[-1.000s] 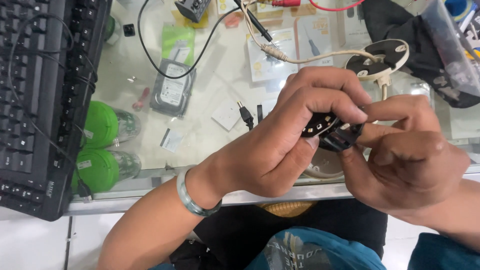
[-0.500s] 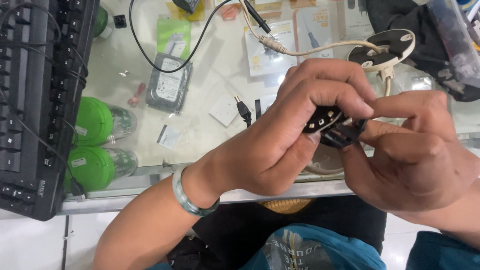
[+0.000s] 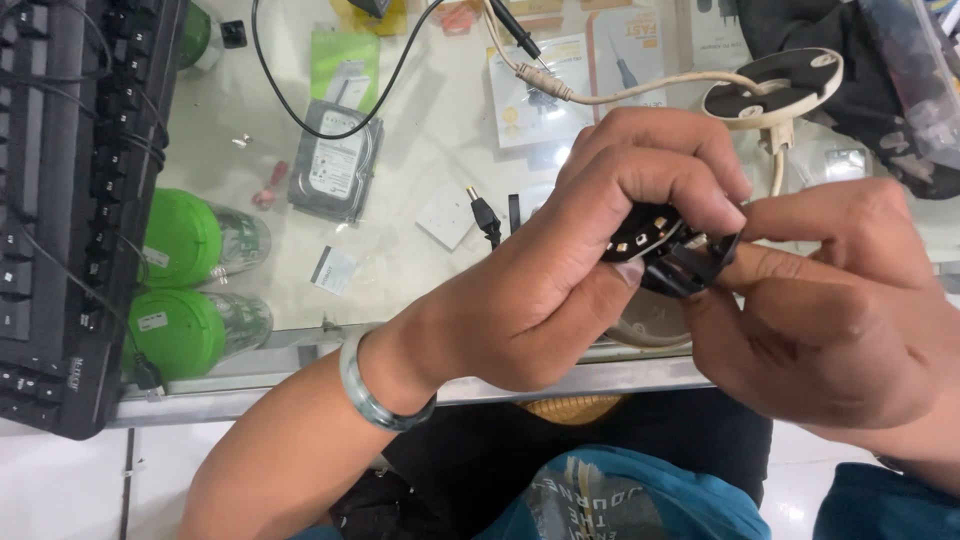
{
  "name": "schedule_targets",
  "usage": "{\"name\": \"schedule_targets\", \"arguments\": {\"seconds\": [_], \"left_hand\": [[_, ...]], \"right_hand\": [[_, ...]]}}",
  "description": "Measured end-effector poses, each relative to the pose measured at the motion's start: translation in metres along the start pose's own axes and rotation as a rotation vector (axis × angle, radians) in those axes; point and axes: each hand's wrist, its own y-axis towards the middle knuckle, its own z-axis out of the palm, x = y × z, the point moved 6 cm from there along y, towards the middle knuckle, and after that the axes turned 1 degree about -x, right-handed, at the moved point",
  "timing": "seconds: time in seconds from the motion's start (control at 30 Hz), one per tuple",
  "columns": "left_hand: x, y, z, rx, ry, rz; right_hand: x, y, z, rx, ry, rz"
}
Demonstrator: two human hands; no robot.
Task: Reassembling a CCTV camera lens module by connecting internal wiring and fitting components into the housing.
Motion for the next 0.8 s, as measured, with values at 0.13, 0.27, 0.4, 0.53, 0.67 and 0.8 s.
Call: {"name": "schedule_targets", "arguments": {"seconds": [0.13, 0.27, 0.4, 0.53, 0.67, 0.8], "left_hand": [[0.003, 0.001, 0.001, 0.003, -0.051, -0.017], [0.004, 0.002, 0.0, 0.015, -0.035, -0.036], [0.004, 0.001, 0.001, 0.021, -0.031, -0.042], [0.006, 0.003, 0.0, -0.017, 0.0, -0.019], [0.012, 0.003, -0.001, -0.054, -0.009, -0.023], [0.015, 0.004, -0.002, -0.069, -0.044, -0.037]], "right_hand": [[-0.002, 0.002, -0.002, 0.011, -0.021, 0.009], [-0.02, -0.019, 0.003, 0.065, -0.086, 0.155], [-0.006, 0.016, 0.0, 0.061, -0.127, 0.161], [-0.012, 0.015, 0.003, 0.122, 0.01, 0.181], [-0.029, -0.003, 0.013, -0.092, 0.159, 0.019], [-0.018, 0.004, 0.018, -0.222, 0.244, 0.112]]}}
